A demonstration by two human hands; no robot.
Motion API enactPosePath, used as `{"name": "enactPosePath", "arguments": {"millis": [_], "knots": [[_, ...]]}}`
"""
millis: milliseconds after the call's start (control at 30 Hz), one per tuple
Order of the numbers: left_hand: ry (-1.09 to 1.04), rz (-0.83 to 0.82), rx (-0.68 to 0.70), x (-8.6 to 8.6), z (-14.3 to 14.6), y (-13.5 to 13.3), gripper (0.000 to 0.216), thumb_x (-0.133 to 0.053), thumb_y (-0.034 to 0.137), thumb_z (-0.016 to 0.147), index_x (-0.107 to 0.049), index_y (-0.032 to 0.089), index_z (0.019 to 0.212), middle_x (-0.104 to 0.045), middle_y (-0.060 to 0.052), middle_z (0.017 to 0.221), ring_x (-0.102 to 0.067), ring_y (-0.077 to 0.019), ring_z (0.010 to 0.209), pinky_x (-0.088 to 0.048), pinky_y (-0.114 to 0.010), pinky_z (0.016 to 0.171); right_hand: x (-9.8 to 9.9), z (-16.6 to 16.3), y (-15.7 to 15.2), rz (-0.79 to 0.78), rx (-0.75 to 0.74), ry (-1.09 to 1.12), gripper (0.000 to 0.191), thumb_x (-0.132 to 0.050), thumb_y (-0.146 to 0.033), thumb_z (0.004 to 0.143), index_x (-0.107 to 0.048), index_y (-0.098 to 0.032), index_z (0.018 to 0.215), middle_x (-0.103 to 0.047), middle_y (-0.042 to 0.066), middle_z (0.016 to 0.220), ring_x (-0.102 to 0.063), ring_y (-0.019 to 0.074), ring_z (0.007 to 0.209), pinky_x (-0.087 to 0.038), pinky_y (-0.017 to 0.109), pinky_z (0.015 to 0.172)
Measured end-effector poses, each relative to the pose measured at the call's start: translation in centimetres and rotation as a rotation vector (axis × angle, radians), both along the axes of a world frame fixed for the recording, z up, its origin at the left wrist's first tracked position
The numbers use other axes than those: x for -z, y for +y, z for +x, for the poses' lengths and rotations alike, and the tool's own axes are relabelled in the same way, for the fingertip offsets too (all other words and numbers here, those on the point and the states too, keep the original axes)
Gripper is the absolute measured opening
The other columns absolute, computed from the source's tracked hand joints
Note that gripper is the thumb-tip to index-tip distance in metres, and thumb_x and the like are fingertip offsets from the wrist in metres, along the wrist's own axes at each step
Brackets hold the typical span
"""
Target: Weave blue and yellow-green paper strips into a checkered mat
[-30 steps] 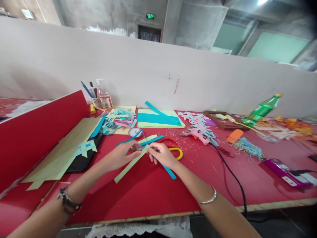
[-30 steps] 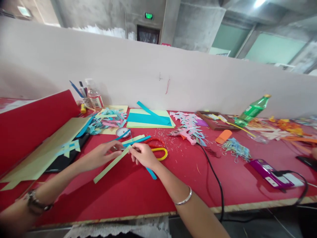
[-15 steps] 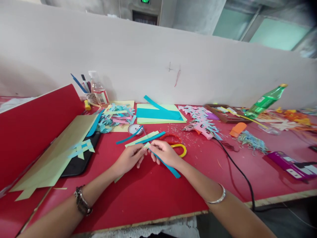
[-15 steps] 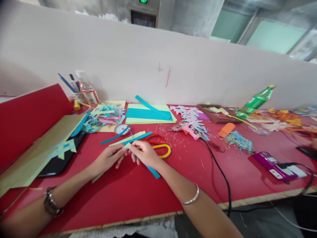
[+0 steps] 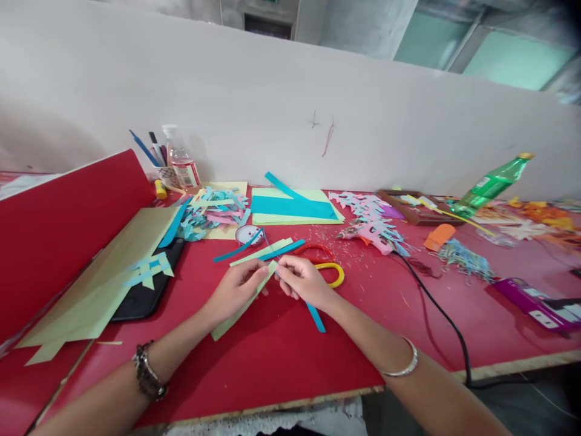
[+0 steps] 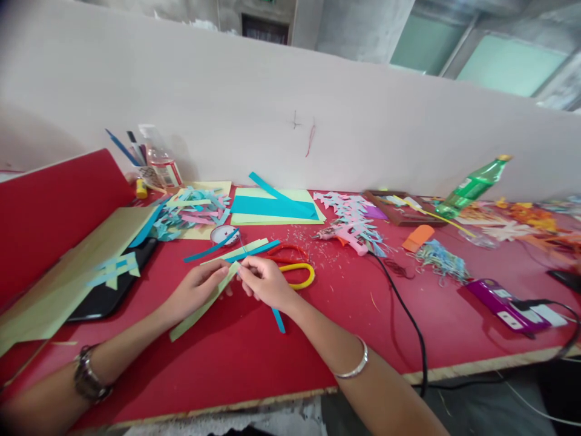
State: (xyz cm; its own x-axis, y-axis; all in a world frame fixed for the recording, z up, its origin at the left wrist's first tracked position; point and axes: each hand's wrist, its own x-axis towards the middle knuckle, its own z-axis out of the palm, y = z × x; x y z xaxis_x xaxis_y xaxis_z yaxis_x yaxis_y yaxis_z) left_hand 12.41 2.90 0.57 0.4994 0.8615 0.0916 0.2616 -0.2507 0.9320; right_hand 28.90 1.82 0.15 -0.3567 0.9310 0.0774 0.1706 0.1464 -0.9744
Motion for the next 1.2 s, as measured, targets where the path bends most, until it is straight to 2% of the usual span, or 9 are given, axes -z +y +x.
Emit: {"name": "enactPosePath", "arguments": {"millis": [133,267,400,567,733,833,1000,1200], "knots": [[0.081,0.174,-0.03,-0.1,0.1,-0.1,0.031,-0.037,0.038,0.084,-0.051,0.015,0.068,-0.05,0.003,0.058,-0.046,-0.0095,0.054,-0.036,-0.02,0.052,0.0,-0.2,-0.2,0.027,-0.047,-0.047,0.024,-0.042,-0.032,0.083,-0.042,-0.017,0.064,-0.041,-0.008,0.043,-0.033,0.0027,0.034,-0.025,0.015,0.035],[0.148,0.271,-0.073,0.1,0.2,0.0,0.032,-0.038,0.037,0.083,-0.051,0.015,0.063,-0.047,0.003,0.056,-0.041,-0.0091,0.054,-0.031,-0.019,0.05,0.0,-0.2,-0.3,0.028,-0.073,-0.086,0.022,-0.04,-0.032,0.084,-0.043,-0.018,0.066,-0.043,-0.008,0.044,-0.035,0.0032,0.033,-0.026,0.015,0.035],[0.145,0.288,-0.066,0.3,0.0,0.3,0.032,-0.039,0.037,0.082,-0.051,0.015,0.063,-0.049,0.002,0.059,-0.042,-0.0099,0.057,-0.033,-0.019,0.053,0.0,-0.1,-0.2,0.018,-0.087,-0.095,0.022,-0.039,-0.033,0.084,-0.044,-0.017,0.069,-0.044,-0.007,0.046,-0.037,0.0033,0.033,-0.027,0.014,0.035],[0.137,0.25,-0.034,0.2,-0.4,0.5,0.033,-0.04,0.038,0.082,-0.046,0.016,0.058,-0.042,0.004,0.055,-0.038,-0.0093,0.054,-0.031,-0.019,0.05,-0.2,0.2,0.0,-0.005,-0.15,-0.12,0.021,-0.04,-0.033,0.083,-0.046,-0.017,0.071,-0.045,-0.007,0.045,-0.039,0.0035,0.032,-0.027,0.014,0.034],[0.167,0.254,0.004,0.2,-0.3,0.5,0.035,-0.037,0.038,0.083,-0.049,0.015,0.06,-0.047,0.002,0.057,-0.041,-0.0103,0.056,-0.032,-0.019,0.051,-0.4,0.1,-0.2,-0.025,-0.169,-0.13,0.02,-0.04,-0.033,0.084,-0.047,-0.017,0.074,-0.045,-0.008,0.045,-0.04,0.0035,0.032,-0.027,0.013,0.033],[0.173,0.299,-0.047,0.3,-0.3,0.5,0.034,-0.04,0.038,0.082,-0.05,0.015,0.06,-0.047,0.002,0.056,-0.04,-0.0097,0.055,-0.031,-0.018,0.05,-0.3,0.2,-0.1,-0.031,-0.145,-0.14,0.021,-0.04,-0.033,0.084,-0.047,-0.017,0.073,-0.046,-0.007,0.045,-0.04,0.0034,0.032,-0.027,0.014,0.034],[0.216,0.346,-0.187,0.2,-0.8,1.0,0.034,-0.041,0.038,0.08,-0.048,0.015,0.057,-0.038,0.005,0.05,-0.034,-0.0081,0.051,-0.025,-0.018,0.046,-0.3,1.3,0.6,-0.059,-0.094,-0.16,0.025,-0.042,-0.038,0.083,-0.047,-0.016,0.07,-0.049,-0.007,0.044,-0.041,0.0036,0.031,-0.028,0.014,0.033],[0.217,0.321,-0.258,0.2,-1.4,1.8,0.036,-0.039,0.04,0.08,-0.043,0.016,0.054,-0.03,0.005,0.049,-0.031,-0.008,0.049,-0.023,-0.019,0.045,-0.1,2.5,1.3,-0.108,-0.07,-0.181,0.025,-0.049,-0.042,0.078,-0.049,-0.017,0.077,-0.043,-0.01,0.036,-0.032,0.0035,0.025,-0.021,0.014,0.028]]}}
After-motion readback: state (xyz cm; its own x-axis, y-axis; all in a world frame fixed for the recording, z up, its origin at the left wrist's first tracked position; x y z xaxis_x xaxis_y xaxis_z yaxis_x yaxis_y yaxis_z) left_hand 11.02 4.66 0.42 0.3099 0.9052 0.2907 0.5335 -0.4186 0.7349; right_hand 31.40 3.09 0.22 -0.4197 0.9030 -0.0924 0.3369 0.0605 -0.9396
